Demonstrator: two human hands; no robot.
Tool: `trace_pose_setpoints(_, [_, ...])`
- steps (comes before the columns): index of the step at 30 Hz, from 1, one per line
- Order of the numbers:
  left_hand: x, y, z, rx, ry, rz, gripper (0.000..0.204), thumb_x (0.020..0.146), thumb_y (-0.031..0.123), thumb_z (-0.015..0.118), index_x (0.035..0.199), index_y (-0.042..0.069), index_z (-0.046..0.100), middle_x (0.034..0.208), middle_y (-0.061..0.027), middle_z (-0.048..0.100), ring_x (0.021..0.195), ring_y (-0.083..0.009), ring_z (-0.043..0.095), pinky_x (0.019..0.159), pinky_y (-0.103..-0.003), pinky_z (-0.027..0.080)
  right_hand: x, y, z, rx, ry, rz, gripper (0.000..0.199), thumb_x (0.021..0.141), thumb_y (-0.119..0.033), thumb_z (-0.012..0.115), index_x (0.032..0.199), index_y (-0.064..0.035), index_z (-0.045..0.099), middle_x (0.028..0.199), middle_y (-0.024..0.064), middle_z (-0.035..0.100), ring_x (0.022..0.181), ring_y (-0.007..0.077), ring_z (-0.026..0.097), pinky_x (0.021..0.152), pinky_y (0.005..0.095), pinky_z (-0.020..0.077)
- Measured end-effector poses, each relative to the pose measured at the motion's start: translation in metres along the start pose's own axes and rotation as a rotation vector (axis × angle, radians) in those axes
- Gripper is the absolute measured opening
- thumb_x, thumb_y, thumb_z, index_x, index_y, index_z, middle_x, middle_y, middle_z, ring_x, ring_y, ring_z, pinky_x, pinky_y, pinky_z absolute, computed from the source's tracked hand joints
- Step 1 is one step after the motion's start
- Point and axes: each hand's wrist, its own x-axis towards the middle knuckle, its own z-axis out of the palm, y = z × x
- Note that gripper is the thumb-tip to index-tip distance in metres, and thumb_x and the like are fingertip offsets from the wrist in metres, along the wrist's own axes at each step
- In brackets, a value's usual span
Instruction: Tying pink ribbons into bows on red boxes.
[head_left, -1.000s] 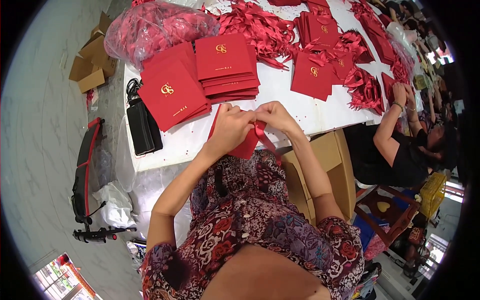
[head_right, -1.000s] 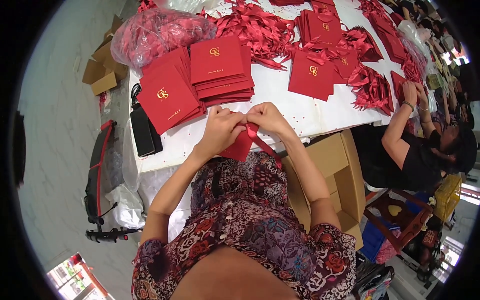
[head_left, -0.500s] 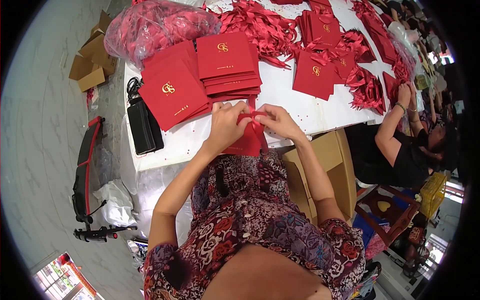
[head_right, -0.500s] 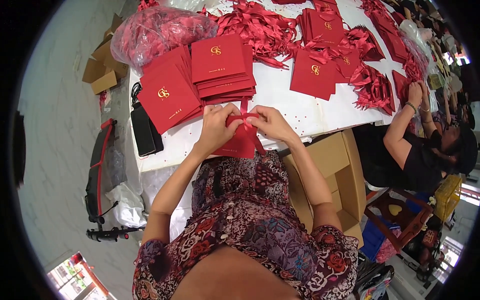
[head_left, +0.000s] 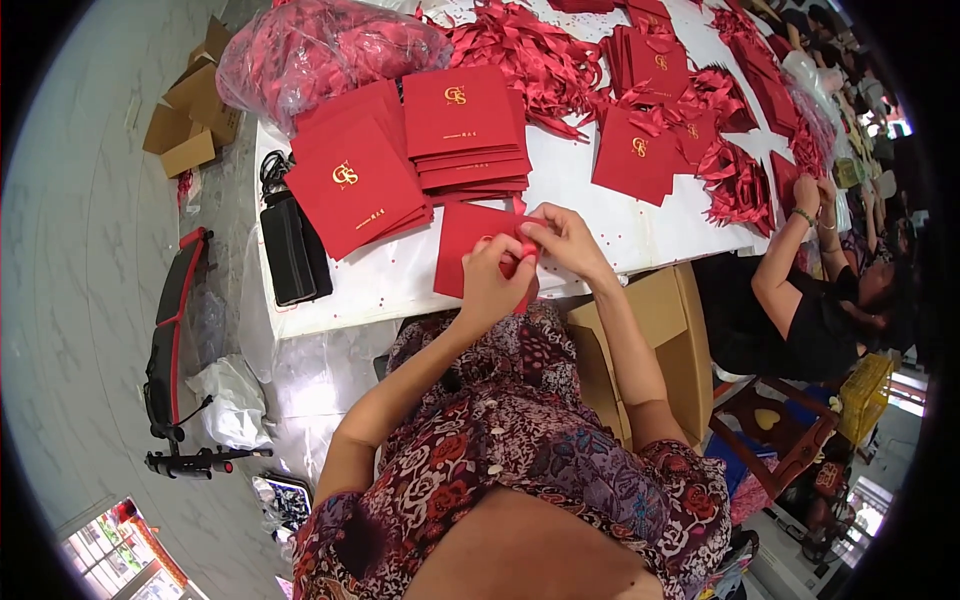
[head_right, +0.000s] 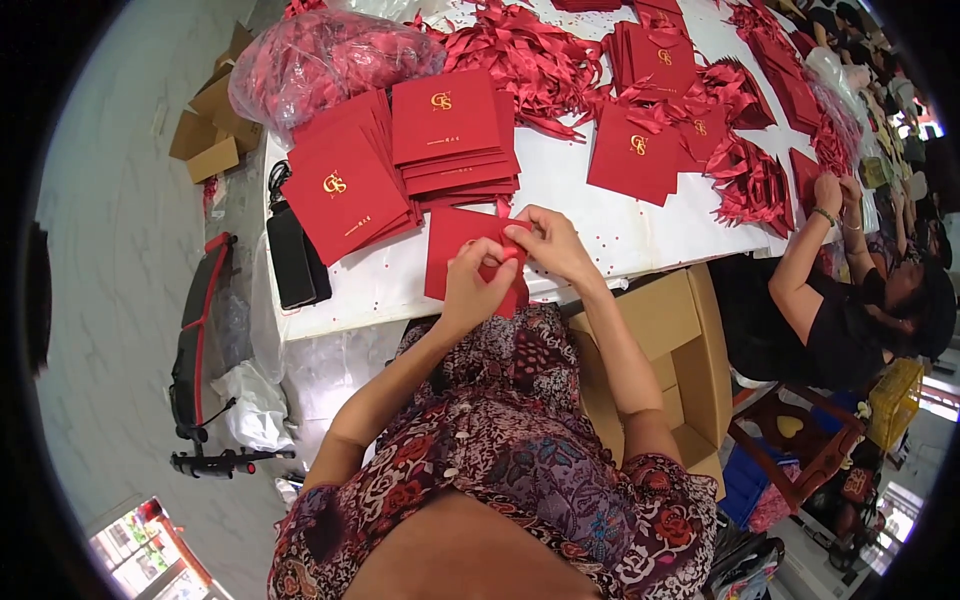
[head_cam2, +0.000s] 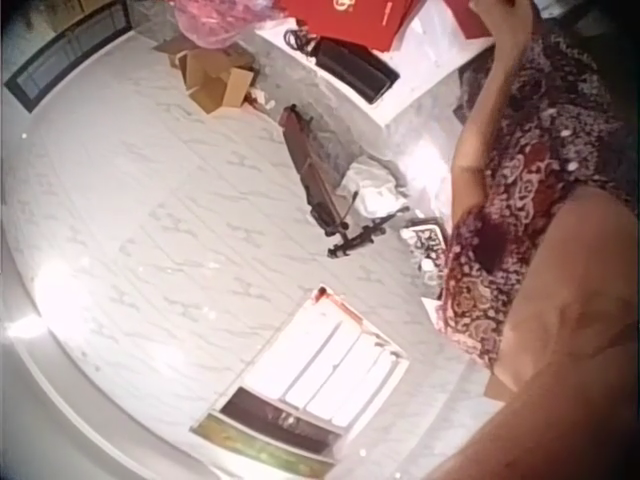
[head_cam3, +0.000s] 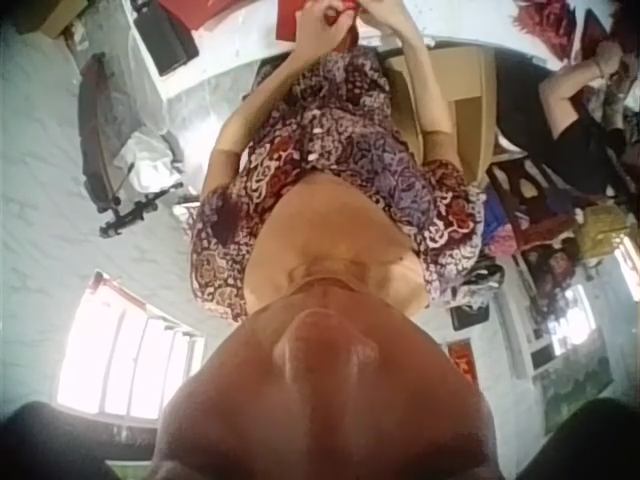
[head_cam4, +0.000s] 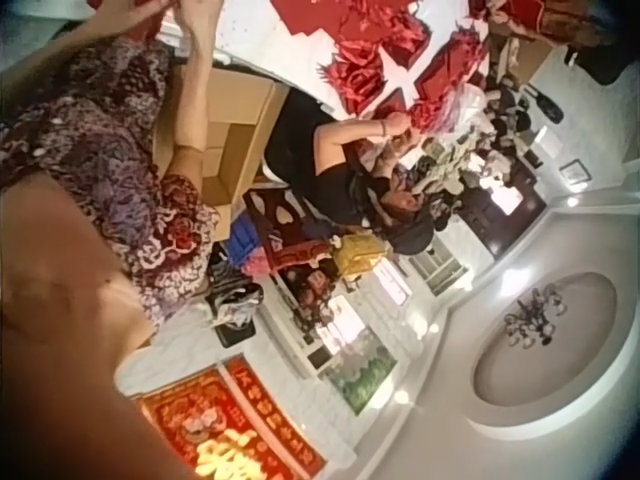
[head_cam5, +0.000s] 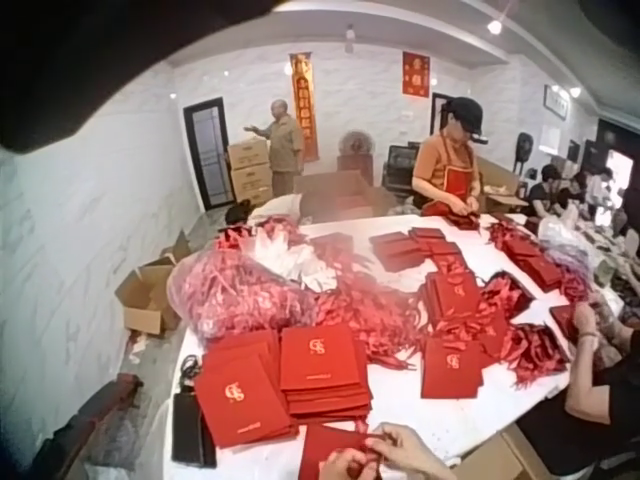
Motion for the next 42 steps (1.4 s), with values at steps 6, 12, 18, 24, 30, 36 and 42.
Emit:
trace_pose_setpoints(6, [0.0, 0.009, -0.043, -0.731, -0.48, -0.529, 0.018, 0.104, 0.025, 0.052, 0.097, 0.008, 0.053, 0.075, 0.0001, 0.059, 0.071, -0.0068, 0.057, 0.069, -0.02, 0.046, -0.001, 0.021, -0.045, -0.168, 0.076, -0.003, 0.019, 0.092, -0.02, 0.068, 0.093, -0.0015, 0.068, 0.075, 0.0007, 0.063, 0.069, 0.0066, 0.054, 0.064, 0.024, 0.0453])
trace_pose_setpoints(12, [-0.004, -0.02, -0.062, -0.416, -0.413, -0.438, 0.017, 0.102, 0.022, 0.055, 0.099, 0.005, 0.055, 0.073, 0.0017, 0.057, 0.066, -0.0057, 0.052, 0.059, -0.021, 0.042, -0.014, -0.009, -0.037, -0.723, 0.379, -0.12, 0.029, 0.084, -0.022, 0.075, 0.105, -0.0035, 0.066, 0.092, 0.0131, 0.064, 0.079, 0.0249, 0.065, 0.072, 0.0362, 0.0512])
trace_pose_setpoints(18, [0.014, -0.011, -0.067, -0.478, -0.437, -0.527, 0.017, 0.099, 0.021, 0.06, 0.101, 0.005, 0.066, 0.077, 0.0042, 0.06, 0.068, -0.0039, 0.053, 0.061, -0.02, 0.043, -0.033, -0.065, 0.028, -0.316, -0.105, -0.346, 0.035, 0.085, -0.016, 0.074, 0.115, -0.0043, 0.06, 0.106, 0.009, 0.059, 0.087, 0.0216, 0.063, 0.07, 0.0293, 0.0515])
trace_pose_setpoints(24, [0.023, -0.012, -0.077, -0.531, -0.53, -0.592, 0.017, 0.099, 0.015, 0.058, 0.103, 0.003, 0.068, 0.082, 0.0028, 0.063, 0.071, -0.0047, 0.055, 0.064, -0.022, 0.046, -0.029, -0.048, 0.031, -0.388, -0.086, -0.272, 0.016, 0.088, -0.011, 0.068, 0.102, -0.0029, 0.064, 0.092, 0.0116, 0.059, 0.083, 0.0282, 0.063, 0.071, 0.0345, 0.0505])
trace_pose_setpoints(30, [0.024, -0.021, -0.068, -0.53, -0.45, -0.531, 0.018, 0.1, 0.01, 0.054, 0.113, 0.001, 0.063, 0.096, -0.0049, 0.068, 0.085, -0.0097, 0.064, 0.079, -0.026, 0.054, -0.03, -0.047, 0.028, -0.466, 0.006, -0.313, 0.016, 0.089, -0.009, 0.068, 0.103, -0.003, 0.067, 0.088, 0.0091, 0.058, 0.077, 0.0225, 0.06, 0.069, 0.032, 0.0485])
trace_pose_setpoints(36, [0.032, -0.021, -0.048, -0.57, -0.367, -0.435, 0.024, 0.101, 0.01, 0.052, 0.124, 0.001, 0.051, 0.103, -0.0075, 0.066, 0.093, -0.0131, 0.066, 0.083, -0.028, 0.056, -0.025, -0.037, 0.036, -0.476, 0.048, -0.343, 0.019, 0.086, -0.016, 0.071, 0.101, -0.0056, 0.067, 0.091, 0.0105, 0.06, 0.082, 0.0295, 0.062, 0.072, 0.0383, 0.0481])
trace_pose_setpoints(42, [0.03, -0.02, -0.041, 0.243, -0.06, 0.009, 0.036, 0.092, 0.007, 0.063, 0.124, -0.001, 0.048, 0.102, -0.0169, 0.064, 0.083, -0.0278, 0.068, 0.075, -0.037, 0.056, -0.009, -0.031, 0.022, -0.676, 0.422, -0.563, 0.011, 0.085, -0.013, 0.07, 0.093, -0.0063, 0.067, 0.086, 0.0099, 0.061, 0.086, 0.0298, 0.06, 0.071, 0.0402, 0.0482])
